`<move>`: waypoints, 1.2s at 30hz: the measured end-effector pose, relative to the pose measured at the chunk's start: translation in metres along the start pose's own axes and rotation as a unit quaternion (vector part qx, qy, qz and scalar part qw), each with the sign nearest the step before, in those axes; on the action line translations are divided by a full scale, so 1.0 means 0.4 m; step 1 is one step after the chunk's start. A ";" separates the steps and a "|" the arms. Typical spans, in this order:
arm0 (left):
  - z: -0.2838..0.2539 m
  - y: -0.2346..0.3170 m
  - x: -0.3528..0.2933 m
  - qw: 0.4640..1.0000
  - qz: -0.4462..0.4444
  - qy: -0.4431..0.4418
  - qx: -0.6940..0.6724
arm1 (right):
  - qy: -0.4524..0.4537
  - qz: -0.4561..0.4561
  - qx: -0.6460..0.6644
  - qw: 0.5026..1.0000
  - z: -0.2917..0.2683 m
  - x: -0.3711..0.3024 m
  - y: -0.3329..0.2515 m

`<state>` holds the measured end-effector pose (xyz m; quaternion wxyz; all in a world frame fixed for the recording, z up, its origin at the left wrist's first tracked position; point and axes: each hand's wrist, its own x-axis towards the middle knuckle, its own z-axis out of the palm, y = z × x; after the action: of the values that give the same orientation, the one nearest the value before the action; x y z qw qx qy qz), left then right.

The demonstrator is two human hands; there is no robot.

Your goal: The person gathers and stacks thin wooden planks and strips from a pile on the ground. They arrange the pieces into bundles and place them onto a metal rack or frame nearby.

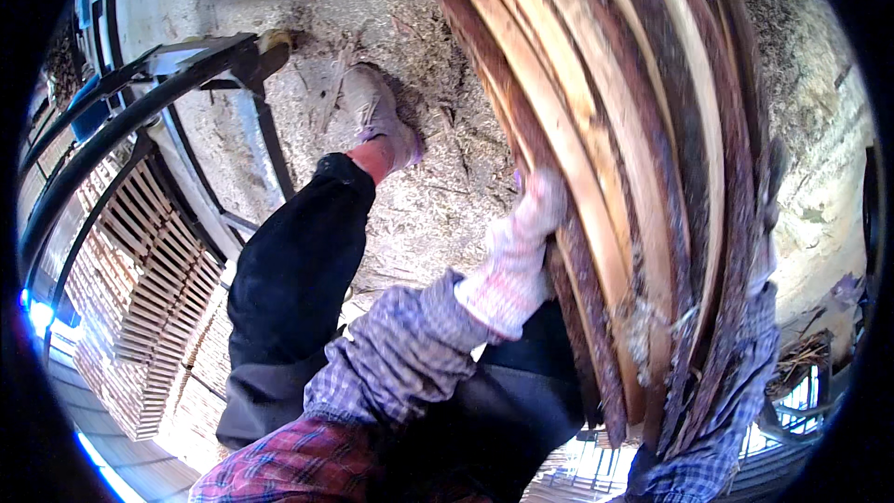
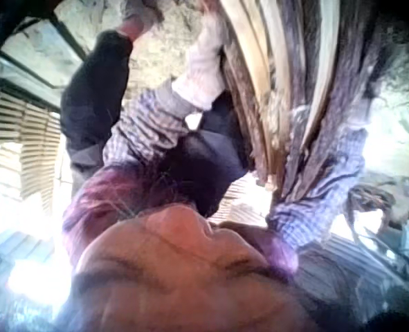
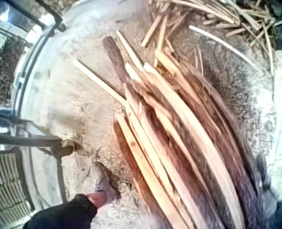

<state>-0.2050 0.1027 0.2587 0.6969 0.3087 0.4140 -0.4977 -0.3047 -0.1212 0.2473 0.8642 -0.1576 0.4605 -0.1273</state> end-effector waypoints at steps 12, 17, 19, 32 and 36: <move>0.002 -0.194 -0.523 0.984 -0.113 -0.057 -0.129 | -0.037 0.019 -0.017 0.999 0.195 -0.528 -0.121; 0.015 -0.231 -0.662 0.987 -0.008 -0.146 -0.072 | -0.065 0.024 -0.045 0.997 0.272 -0.721 -0.113; 0.013 -0.199 -0.738 0.989 -0.100 -0.054 -0.090 | -0.067 0.030 -0.050 0.996 0.303 -0.796 -0.085; -0.231 -0.119 -1.066 0.997 -0.049 -0.027 -0.057 | 0.041 0.312 0.063 0.947 0.254 -0.935 0.233; -0.288 -0.139 -1.111 0.997 0.016 0.073 -0.024 | -0.078 0.275 -0.383 0.878 0.174 -0.859 0.315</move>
<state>-0.3608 0.3769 0.5971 0.6798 0.3338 0.4709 -0.4525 -0.4240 0.1308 0.4944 0.7695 -0.3528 0.4296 0.3144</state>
